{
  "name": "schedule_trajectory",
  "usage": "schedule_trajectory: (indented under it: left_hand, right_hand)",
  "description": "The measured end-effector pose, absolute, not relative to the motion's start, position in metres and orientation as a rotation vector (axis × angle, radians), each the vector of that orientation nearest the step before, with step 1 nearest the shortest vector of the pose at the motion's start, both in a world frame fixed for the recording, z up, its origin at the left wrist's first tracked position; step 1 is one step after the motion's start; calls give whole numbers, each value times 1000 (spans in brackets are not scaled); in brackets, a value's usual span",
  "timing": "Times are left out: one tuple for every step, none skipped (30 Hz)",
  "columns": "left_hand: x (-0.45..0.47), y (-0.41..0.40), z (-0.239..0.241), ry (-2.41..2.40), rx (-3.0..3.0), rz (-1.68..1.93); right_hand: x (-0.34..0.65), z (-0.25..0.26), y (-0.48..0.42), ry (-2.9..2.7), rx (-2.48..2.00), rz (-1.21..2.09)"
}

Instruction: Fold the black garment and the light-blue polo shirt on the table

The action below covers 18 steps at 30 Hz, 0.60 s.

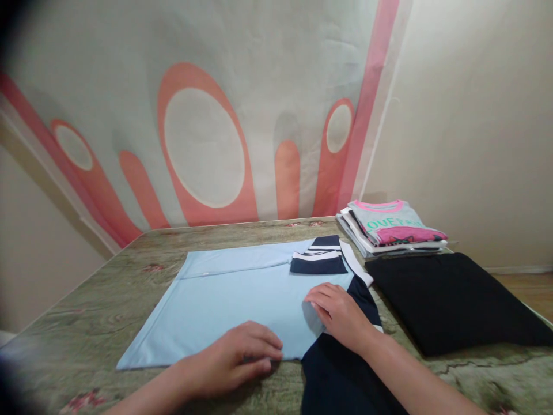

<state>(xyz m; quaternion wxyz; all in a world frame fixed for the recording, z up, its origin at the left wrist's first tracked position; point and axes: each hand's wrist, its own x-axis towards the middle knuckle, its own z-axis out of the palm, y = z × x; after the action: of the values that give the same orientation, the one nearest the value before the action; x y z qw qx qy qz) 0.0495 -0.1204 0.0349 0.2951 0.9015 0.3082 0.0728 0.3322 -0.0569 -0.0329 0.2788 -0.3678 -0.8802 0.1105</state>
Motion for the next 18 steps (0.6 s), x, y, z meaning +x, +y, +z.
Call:
schedule_trajectory:
  left_hand:
    - [49, -118, 33, 924, 2414, 260]
    - [48, -116, 30, 1025, 2442, 307]
    - [47, -115, 27, 1104, 2478, 323]
    - [47, -115, 23, 1147, 2516, 309]
    - [47, -116, 21, 1145, 2551, 278]
    - [46, -118, 18, 1114, 2575, 245]
    - [46, -120, 17, 1071, 2587, 224]
    - [47, -123, 17, 1023, 2591, 217]
    - [47, -126, 17, 975, 2589, 221]
    - [47, -128, 18, 933, 2582, 233]
    - [48, -129, 19, 901, 2571, 251]
    - [49, -130, 20, 883, 2559, 271]
    - [49, -131, 21, 873, 2550, 292]
    - [50, -131, 22, 869, 2543, 311]
    - [50, -132, 24, 866, 2542, 325]
    - [50, -133, 26, 863, 2543, 337]
    - [50, -134, 28, 854, 2544, 345]
    - [49, -136, 31, 841, 2541, 346]
  right_hand:
    - [331, -33, -56, -2349, -973, 302]
    - [330, -32, -56, -2341, -962, 305]
    - [329, -31, -57, -2336, -951, 309]
    - [329, -30, -58, -2335, -942, 316]
    - [328, -28, -61, -2340, -933, 329]
    - [327, -25, -63, -2352, -921, 346]
    - [327, -22, -66, -2370, -905, 362]
    - [326, -19, -69, -2392, -884, 376]
    - [325, -16, -72, -2414, -859, 387]
    - [324, -14, -74, -2434, -832, 396]
    - [322, -12, -76, -2447, -804, 400]
    - [321, -11, -77, -2456, -781, 395]
    - [319, -10, -78, -2464, -758, 386]
    - [318, -10, -79, -2475, -734, 373]
    - [316, -10, -80, -2491, -710, 364]
    - [315, -10, -81, -2509, -686, 365]
    - [313, -9, -83, -2529, -663, 379]
    - [312, -8, -85, -2548, -639, 410]
